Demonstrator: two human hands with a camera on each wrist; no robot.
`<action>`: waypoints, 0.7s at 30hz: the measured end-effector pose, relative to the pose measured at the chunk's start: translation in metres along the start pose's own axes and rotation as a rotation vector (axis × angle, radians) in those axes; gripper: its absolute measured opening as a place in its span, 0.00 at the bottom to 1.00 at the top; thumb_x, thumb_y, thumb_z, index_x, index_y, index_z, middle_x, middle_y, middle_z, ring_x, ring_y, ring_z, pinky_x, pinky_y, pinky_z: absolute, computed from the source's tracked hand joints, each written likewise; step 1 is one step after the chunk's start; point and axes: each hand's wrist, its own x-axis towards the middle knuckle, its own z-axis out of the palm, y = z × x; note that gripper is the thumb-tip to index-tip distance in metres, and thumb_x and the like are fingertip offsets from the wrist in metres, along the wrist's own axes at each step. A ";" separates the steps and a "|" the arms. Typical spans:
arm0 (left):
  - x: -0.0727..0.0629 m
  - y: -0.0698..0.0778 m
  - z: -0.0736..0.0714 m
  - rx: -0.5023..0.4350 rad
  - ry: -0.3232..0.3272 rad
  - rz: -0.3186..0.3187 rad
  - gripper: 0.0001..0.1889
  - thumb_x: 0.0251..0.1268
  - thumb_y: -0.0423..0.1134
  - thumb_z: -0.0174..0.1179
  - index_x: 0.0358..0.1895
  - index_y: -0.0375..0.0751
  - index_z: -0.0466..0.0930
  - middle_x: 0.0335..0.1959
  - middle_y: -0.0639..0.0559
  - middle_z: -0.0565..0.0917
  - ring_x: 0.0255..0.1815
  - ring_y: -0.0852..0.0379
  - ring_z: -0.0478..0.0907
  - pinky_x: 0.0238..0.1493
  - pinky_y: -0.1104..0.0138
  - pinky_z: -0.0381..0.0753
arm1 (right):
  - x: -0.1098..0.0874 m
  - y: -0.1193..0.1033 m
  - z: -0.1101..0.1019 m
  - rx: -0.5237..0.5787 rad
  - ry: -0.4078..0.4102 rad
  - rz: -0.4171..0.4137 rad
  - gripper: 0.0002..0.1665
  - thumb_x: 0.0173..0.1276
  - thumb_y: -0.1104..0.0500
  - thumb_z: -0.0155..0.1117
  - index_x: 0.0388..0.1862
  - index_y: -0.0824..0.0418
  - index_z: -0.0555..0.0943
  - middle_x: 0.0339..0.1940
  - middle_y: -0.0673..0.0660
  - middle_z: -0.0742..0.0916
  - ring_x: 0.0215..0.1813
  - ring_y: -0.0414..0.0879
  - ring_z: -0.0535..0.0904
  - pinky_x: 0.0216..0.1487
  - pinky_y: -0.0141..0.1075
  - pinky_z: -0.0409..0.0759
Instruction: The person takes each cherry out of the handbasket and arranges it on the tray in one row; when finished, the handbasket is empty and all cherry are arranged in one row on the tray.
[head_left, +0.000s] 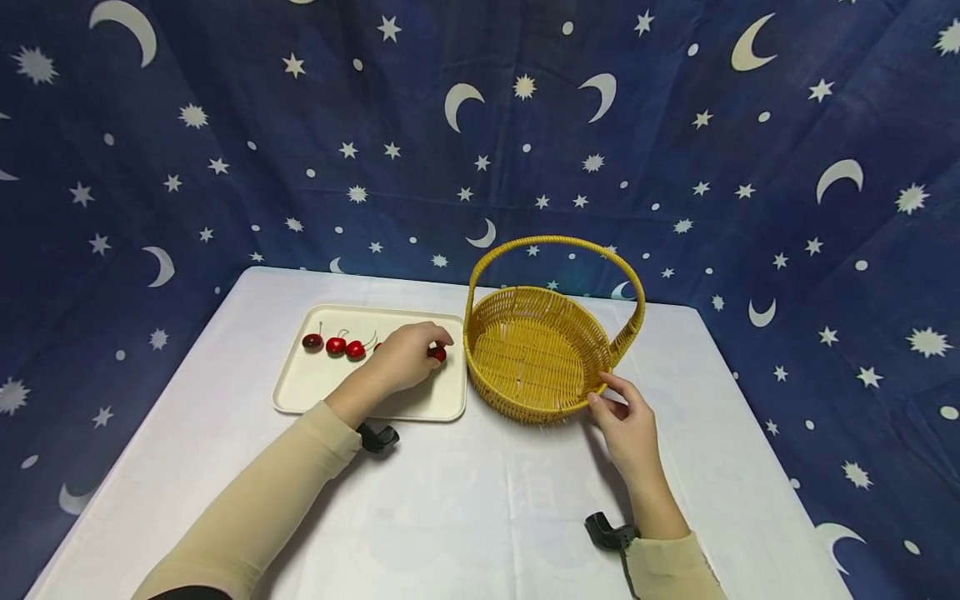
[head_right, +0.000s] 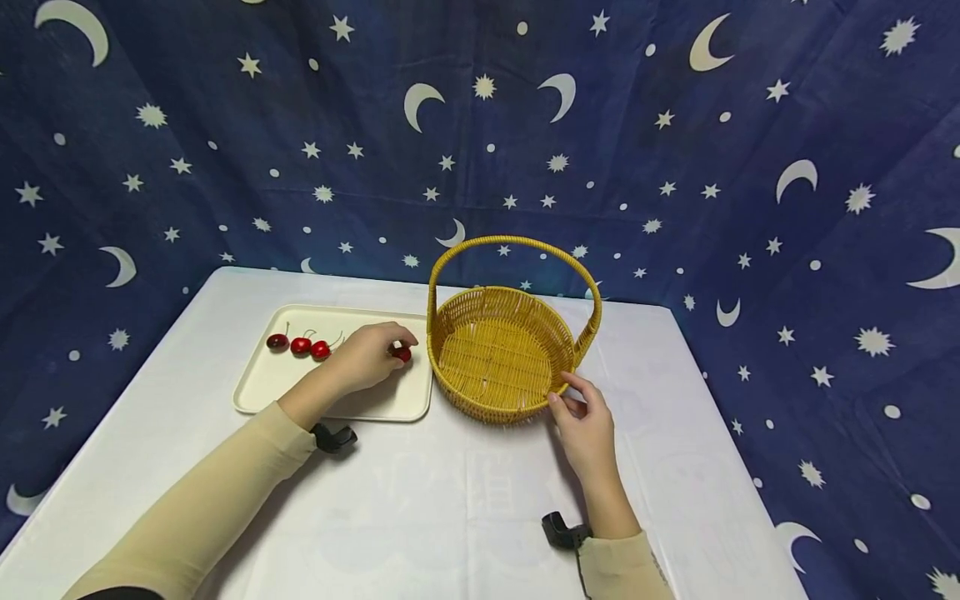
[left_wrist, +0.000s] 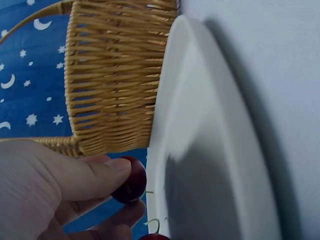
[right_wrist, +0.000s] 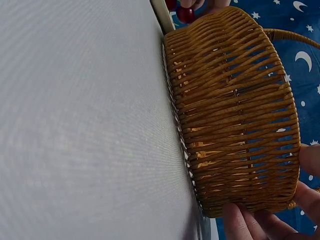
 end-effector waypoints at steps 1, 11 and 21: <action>0.000 0.000 0.001 0.016 0.000 0.002 0.18 0.64 0.26 0.70 0.57 0.40 0.88 0.48 0.48 0.90 0.49 0.49 0.86 0.58 0.52 0.85 | 0.000 0.000 0.000 -0.001 0.001 0.000 0.28 0.79 0.57 0.69 0.75 0.60 0.78 0.74 0.61 0.79 0.49 0.27 0.84 0.47 0.20 0.84; -0.002 0.005 0.008 0.130 0.003 0.008 0.15 0.68 0.27 0.67 0.55 0.42 0.89 0.48 0.48 0.90 0.48 0.49 0.87 0.59 0.53 0.86 | 0.003 0.000 0.000 -0.004 0.004 0.004 0.28 0.79 0.58 0.69 0.74 0.60 0.78 0.73 0.61 0.81 0.48 0.25 0.84 0.46 0.20 0.84; -0.002 0.006 0.006 0.127 0.013 -0.009 0.16 0.71 0.27 0.64 0.58 0.42 0.88 0.55 0.48 0.91 0.56 0.46 0.88 0.64 0.51 0.85 | 0.002 0.001 0.001 -0.003 0.010 -0.001 0.28 0.79 0.59 0.68 0.74 0.61 0.78 0.74 0.61 0.80 0.48 0.25 0.84 0.47 0.20 0.84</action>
